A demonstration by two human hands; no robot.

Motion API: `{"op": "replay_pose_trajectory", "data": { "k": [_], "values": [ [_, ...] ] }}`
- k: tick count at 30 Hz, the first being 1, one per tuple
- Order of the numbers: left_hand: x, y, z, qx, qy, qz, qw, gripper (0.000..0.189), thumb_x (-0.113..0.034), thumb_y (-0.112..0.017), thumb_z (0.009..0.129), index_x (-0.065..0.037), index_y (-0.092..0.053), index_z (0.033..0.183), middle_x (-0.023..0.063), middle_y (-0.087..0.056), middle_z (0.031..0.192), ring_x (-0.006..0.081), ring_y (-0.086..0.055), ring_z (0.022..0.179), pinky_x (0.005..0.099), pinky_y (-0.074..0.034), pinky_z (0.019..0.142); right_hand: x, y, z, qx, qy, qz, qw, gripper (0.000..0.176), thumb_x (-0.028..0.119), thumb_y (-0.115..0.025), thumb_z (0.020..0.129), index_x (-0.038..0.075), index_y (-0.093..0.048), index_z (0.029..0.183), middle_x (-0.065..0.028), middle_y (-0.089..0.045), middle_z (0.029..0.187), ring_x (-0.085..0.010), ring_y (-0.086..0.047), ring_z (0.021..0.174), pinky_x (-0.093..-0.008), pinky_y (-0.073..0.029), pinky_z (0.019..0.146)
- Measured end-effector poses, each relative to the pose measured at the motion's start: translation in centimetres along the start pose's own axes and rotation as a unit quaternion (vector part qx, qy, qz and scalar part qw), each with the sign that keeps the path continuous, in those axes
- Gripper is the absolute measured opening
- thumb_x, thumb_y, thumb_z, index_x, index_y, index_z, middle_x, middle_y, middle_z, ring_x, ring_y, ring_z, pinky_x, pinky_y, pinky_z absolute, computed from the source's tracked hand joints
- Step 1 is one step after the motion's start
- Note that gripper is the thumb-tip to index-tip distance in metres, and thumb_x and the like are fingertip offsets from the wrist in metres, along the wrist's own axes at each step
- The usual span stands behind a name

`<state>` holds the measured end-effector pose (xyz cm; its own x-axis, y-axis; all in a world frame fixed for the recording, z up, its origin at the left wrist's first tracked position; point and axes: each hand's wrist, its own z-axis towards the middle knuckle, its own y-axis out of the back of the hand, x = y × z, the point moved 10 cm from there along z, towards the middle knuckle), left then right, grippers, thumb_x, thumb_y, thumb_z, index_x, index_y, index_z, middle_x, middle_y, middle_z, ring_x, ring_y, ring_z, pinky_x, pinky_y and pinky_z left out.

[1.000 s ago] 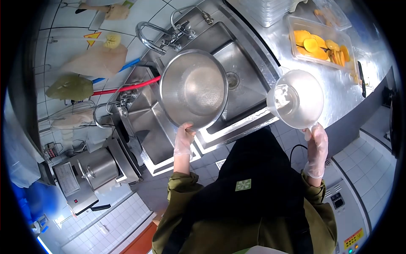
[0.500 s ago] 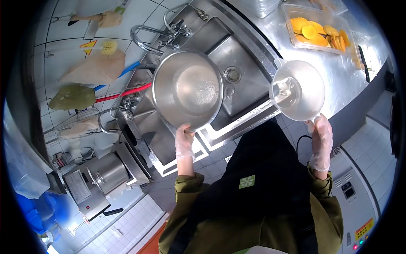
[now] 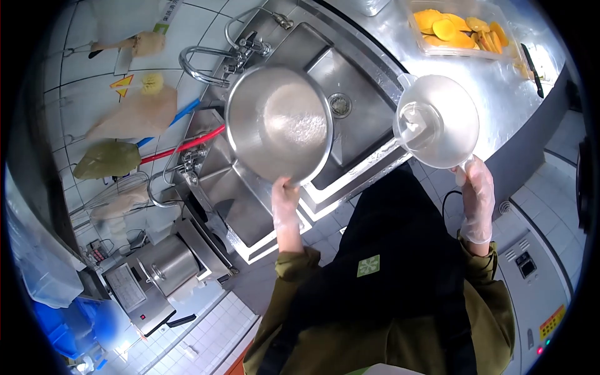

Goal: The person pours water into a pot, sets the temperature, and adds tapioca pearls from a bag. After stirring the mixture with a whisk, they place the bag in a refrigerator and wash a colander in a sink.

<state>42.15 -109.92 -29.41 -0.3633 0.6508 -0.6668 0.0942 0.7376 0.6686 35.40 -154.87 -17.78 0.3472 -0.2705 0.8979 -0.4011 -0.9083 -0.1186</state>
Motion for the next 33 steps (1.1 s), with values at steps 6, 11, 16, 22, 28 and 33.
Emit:
{"op": "replay_pose_trajectory", "data": {
  "k": [6,11,16,22,28,33],
  "values": [
    [4.0,-4.8,-2.2,-0.024,0.302,-0.580,0.756,0.023,0.000,-0.057,0.072,0.000,-0.056,0.095,0.0101,-0.059,0.092,0.0195,-0.055,0.083,0.0335,-0.044,0.075,0.3,0.6,-0.3,-0.012,-0.002,-0.003,1.000,0.051,0.052,-0.048,0.079,0.002,-0.054,0.088,0.0002,-0.048,0.084,-0.0105,-0.039,0.080,-0.0238,-0.028,0.074],
    [-4.6,-1.8,-1.7,-0.004,-0.078,0.051,0.996,0.028,0.005,-0.063,0.069,0.001,-0.056,0.096,0.0081,-0.057,0.075,0.0228,-0.054,0.067,0.0320,-0.043,0.061,1.4,-0.1,-0.4,-0.028,0.017,-0.007,0.999,0.045,0.047,-0.048,0.081,0.002,-0.056,0.087,0.0008,-0.047,0.080,-0.0101,-0.038,0.077,-0.0229,-0.028,0.072],
    [2.2,-4.6,-1.3,-0.018,0.247,-0.399,0.883,0.025,0.000,-0.057,0.076,0.001,-0.052,0.101,0.0122,-0.055,0.092,0.0203,-0.052,0.079,0.0312,-0.044,0.069,0.9,0.8,0.0,-0.014,0.022,-0.007,1.000,0.047,0.047,-0.047,0.082,0.001,-0.055,0.089,0.0002,-0.047,0.081,-0.0104,-0.038,0.076,-0.0236,-0.028,0.072],
    [8.6,-6.9,-0.6,0.041,0.295,-0.484,0.823,0.023,0.002,-0.051,0.079,-0.001,-0.054,0.101,0.0098,-0.053,0.093,0.0191,-0.049,0.084,0.0339,-0.044,0.083,0.7,0.9,0.1,-0.013,0.013,-0.017,1.000,0.047,0.044,-0.046,0.084,-0.001,-0.054,0.092,-0.0020,-0.049,0.084,-0.0108,-0.039,0.077,-0.0236,-0.029,0.074],
    [2.1,-6.1,0.9,0.105,0.136,-0.075,0.982,0.039,0.005,-0.055,0.075,-0.003,-0.049,0.112,0.0125,-0.056,0.098,0.0162,-0.053,0.087,0.0312,-0.045,0.080,1.2,0.2,0.1,-0.012,0.026,-0.019,0.999,0.054,0.049,-0.047,0.081,-0.003,-0.054,0.096,-0.0036,-0.050,0.085,-0.0123,-0.041,0.081,-0.0245,-0.030,0.076],
    [3.1,-6.0,-0.4,0.008,0.160,-0.342,0.926,0.035,0.006,-0.056,0.075,-0.002,-0.050,0.109,0.0093,-0.055,0.091,0.0166,-0.053,0.083,0.0272,-0.044,0.073,1.5,0.5,0.5,-0.008,0.017,-0.032,0.999,0.053,0.049,-0.047,0.081,-0.002,-0.055,0.092,-0.0024,-0.050,0.082,-0.0122,-0.041,0.078,-0.0239,-0.029,0.073]
  ]
}}
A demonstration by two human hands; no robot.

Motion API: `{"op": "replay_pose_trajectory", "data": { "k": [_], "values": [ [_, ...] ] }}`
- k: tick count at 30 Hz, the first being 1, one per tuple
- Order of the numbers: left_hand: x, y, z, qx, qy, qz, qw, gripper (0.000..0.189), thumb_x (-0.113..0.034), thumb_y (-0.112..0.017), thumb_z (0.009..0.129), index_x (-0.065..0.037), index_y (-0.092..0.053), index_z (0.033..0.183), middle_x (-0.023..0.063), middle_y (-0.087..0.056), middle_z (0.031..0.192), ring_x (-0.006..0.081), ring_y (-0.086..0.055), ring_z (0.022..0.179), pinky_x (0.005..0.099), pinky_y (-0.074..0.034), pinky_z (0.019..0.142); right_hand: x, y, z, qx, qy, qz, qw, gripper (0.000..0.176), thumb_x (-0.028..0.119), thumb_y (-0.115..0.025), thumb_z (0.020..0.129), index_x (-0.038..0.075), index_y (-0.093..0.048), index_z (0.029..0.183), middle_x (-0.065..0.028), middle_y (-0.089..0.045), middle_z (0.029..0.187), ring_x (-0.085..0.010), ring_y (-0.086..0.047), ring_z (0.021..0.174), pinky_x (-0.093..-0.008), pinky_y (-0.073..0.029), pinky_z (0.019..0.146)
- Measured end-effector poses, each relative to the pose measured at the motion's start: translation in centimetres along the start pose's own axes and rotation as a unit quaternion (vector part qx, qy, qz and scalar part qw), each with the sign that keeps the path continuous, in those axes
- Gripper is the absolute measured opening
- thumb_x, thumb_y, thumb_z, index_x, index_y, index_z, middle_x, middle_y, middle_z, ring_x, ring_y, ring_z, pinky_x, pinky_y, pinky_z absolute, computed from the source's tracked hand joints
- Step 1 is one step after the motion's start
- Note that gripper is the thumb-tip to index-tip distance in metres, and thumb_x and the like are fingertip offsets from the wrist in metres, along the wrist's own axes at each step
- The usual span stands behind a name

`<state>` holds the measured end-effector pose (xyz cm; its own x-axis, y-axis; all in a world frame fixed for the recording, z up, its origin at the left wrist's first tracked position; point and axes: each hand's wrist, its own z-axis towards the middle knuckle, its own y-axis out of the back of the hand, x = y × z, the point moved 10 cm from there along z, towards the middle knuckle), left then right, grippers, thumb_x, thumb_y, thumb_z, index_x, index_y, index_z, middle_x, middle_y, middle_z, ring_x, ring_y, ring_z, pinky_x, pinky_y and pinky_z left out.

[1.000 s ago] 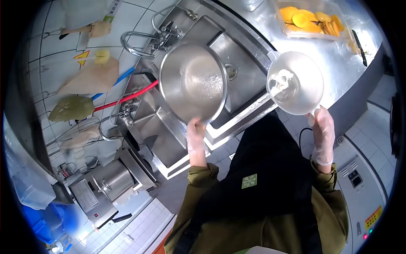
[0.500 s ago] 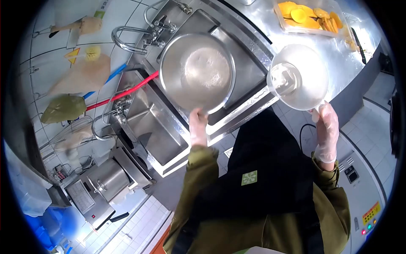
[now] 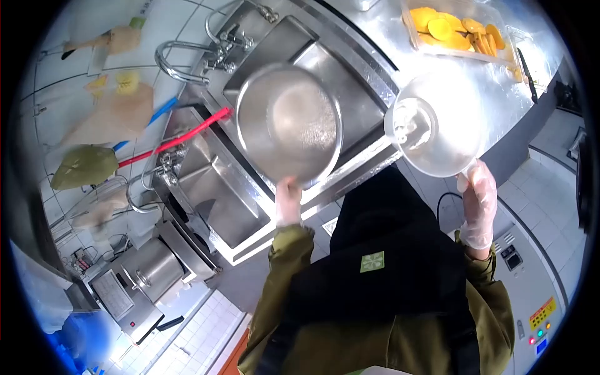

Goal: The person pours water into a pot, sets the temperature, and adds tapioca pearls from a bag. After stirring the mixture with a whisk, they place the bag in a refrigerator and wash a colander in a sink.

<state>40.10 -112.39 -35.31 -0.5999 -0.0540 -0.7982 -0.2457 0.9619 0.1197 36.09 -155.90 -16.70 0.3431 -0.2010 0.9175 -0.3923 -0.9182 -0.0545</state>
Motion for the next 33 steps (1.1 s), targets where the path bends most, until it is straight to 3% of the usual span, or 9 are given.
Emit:
{"op": "replay_pose_trajectory", "data": {
  "k": [1,5,7,12,16,19,25,28,33],
  "values": [
    [-2.9,-2.0,-1.5,0.050,-0.208,0.327,0.920,0.034,0.006,-0.056,0.075,-0.001,-0.051,0.108,0.0080,-0.054,0.088,0.0164,-0.052,0.081,0.0273,-0.044,0.073,-0.2,-0.2,-0.1,0.007,-0.008,-0.001,1.000,0.053,0.049,-0.047,0.081,-0.002,-0.055,0.093,-0.0021,-0.050,0.082,-0.0121,-0.041,0.078,-0.0238,-0.029,0.072],
    [-1.2,-2.6,1.9,0.075,-0.098,0.260,0.958,0.026,0.003,-0.058,0.074,-0.001,-0.053,0.100,0.0058,-0.052,0.080,0.0159,-0.051,0.077,0.0287,-0.044,0.068,0.6,-0.9,-0.2,-0.029,-0.009,-0.004,1.000,0.049,0.046,-0.048,0.081,-0.001,-0.056,0.090,-0.0008,-0.048,0.077,-0.0107,-0.039,0.075,-0.0236,-0.029,0.070],
    [4.8,-2.0,2.0,-0.052,0.256,-0.258,0.930,0.017,-0.002,-0.054,0.075,-0.003,-0.055,0.092,0.0057,-0.051,0.073,0.0173,-0.052,0.071,0.0326,-0.047,0.071,0.2,-0.3,0.5,0.004,0.006,0.005,1.000,0.048,0.046,-0.049,0.081,0.000,-0.056,0.090,-0.0010,-0.048,0.077,-0.0105,-0.039,0.074,-0.0238,-0.028,0.069],
    [-3.5,-5.7,1.2,0.103,-0.146,0.258,0.949,0.020,-0.005,-0.054,0.080,-0.001,-0.054,0.099,0.0028,-0.046,0.075,0.0108,-0.043,0.069,0.0358,-0.045,0.081,0.2,-0.6,-0.5,-0.043,-0.019,-0.007,0.999,0.053,0.050,-0.050,0.080,-0.001,-0.055,0.092,-0.0004,-0.048,0.077,-0.0102,-0.039,0.074,-0.0240,-0.029,0.068],
    [4.7,-3.4,2.1,-0.024,0.177,-0.330,0.927,0.032,0.005,-0.054,0.075,-0.002,-0.053,0.106,0.0100,-0.053,0.093,0.0202,-0.051,0.085,0.0327,-0.044,0.074,0.9,0.0,0.6,-0.021,0.017,0.000,1.000,0.053,0.050,-0.052,0.080,-0.002,-0.055,0.093,-0.0003,-0.048,0.077,-0.0100,-0.039,0.073,-0.0233,-0.029,0.068],
    [-1.9,-4.4,2.3,0.011,-0.121,0.371,0.921,0.027,0.000,-0.051,0.077,0.000,-0.054,0.104,0.0124,-0.052,0.100,0.0245,-0.053,0.084,0.0377,-0.047,0.079,0.2,-0.2,0.4,-0.018,-0.016,0.001,1.000,0.053,0.049,-0.052,0.081,-0.002,-0.054,0.095,-0.0009,-0.048,0.077,-0.0100,-0.040,0.073,-0.0225,-0.029,0.069],
    [6.7,-1.5,5.0,-0.041,0.186,-0.250,0.949,0.029,-0.001,-0.054,0.075,0.001,-0.055,0.104,0.0099,-0.057,0.087,0.0229,-0.054,0.077,0.0362,-0.046,0.077,0.6,-0.2,1.2,-0.022,0.020,-0.047,0.998,0.059,0.053,-0.049,0.081,-0.003,-0.054,0.098,-0.0019,-0.050,0.082,-0.0115,-0.042,0.077,-0.0245,-0.031,0.072],
    [-4.0,-5.3,2.2,0.020,-0.182,0.318,0.930,0.035,0.000,-0.056,0.070,0.001,-0.054,0.104,0.0071,-0.056,0.082,0.0216,-0.054,0.077,0.0361,-0.043,0.074,0.9,-1.7,1.1,-0.013,-0.004,-0.037,0.999,0.064,0.056,-0.051,0.078,-0.004,-0.053,0.099,-0.0023,-0.051,0.082,-0.0119,-0.043,0.077,-0.0247,-0.032,0.073],
    [3.7,-1.7,4.2,-0.015,0.145,-0.227,0.963,0.038,0.005,-0.053,0.070,0.002,-0.053,0.107,0.0118,-0.058,0.089,0.0217,-0.057,0.092,0.0351,-0.045,0.078,1.2,-1.6,1.6,-0.026,0.019,-0.037,0.999,0.065,0.055,-0.051,0.079,-0.004,-0.053,0.104,-0.0016,-0.050,0.079,-0.0117,-0.043,0.075,-0.0240,-0.031,0.071]
  ]
}}
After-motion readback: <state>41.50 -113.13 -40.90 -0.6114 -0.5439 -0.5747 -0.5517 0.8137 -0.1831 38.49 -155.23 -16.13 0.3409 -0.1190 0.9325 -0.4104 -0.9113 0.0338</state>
